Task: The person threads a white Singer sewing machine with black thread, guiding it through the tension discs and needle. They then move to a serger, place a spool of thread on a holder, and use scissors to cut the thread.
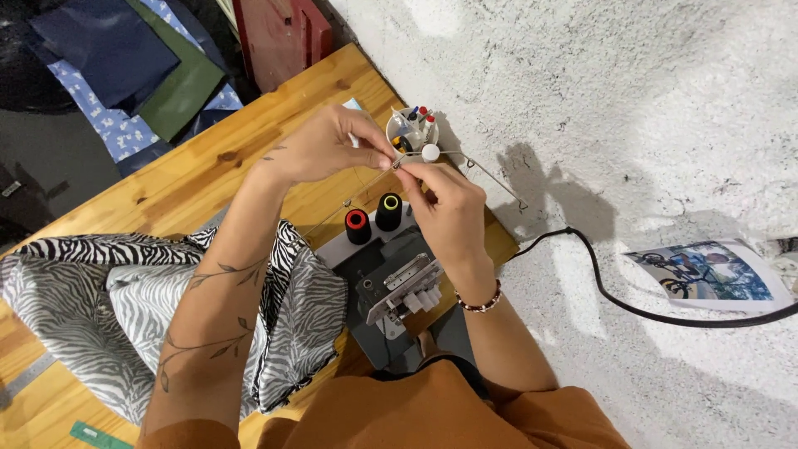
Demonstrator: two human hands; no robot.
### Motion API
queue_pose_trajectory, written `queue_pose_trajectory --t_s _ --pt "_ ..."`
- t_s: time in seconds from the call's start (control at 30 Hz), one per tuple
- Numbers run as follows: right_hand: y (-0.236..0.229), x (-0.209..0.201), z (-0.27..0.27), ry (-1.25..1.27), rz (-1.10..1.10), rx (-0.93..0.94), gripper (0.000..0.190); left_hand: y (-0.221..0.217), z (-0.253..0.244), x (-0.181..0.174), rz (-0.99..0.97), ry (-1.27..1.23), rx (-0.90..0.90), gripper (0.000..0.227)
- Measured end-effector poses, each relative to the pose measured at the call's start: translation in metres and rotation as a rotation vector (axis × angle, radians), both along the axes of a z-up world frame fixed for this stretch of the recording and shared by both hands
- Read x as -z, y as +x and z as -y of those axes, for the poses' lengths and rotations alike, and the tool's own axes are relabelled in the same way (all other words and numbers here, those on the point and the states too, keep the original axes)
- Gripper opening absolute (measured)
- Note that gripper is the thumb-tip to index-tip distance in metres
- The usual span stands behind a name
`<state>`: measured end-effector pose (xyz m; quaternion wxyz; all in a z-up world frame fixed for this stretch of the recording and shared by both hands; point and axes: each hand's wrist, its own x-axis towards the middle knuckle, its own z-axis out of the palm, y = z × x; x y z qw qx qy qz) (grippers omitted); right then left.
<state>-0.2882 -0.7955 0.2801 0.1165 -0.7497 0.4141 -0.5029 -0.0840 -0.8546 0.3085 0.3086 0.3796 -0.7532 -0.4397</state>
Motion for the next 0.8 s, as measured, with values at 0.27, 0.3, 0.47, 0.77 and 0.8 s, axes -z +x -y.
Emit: queue_pose_trajectory --t_s 0.27,0.3,0.47,0.77,0.8 --pt "-0.038 -0.02 -0.035 0.024 -0.092 -0.121 0.007 -0.02 -0.099 -0.068 0.225 -0.575 -0.425 0.012" --pt "-0.044 -0.018 -0.041 0.078 -0.074 -0.126 0.007 -0.031 -0.117 -0.068 0.162 -0.53 -0.366 0.006" --pt "-0.061 -0.014 -0.059 0.061 0.011 -0.033 0.008 -0.078 -0.153 0.003 0.206 -0.207 -0.47 0.01" --pt "-0.09 0.001 -0.069 0.07 0.066 -0.114 0.005 -0.124 -0.107 0.091 0.912 0.227 -0.632 0.006" --pt "-0.092 -0.001 -0.069 0.085 0.074 -0.126 0.005 -0.129 -0.101 0.09 0.917 0.266 -0.659 0.007"
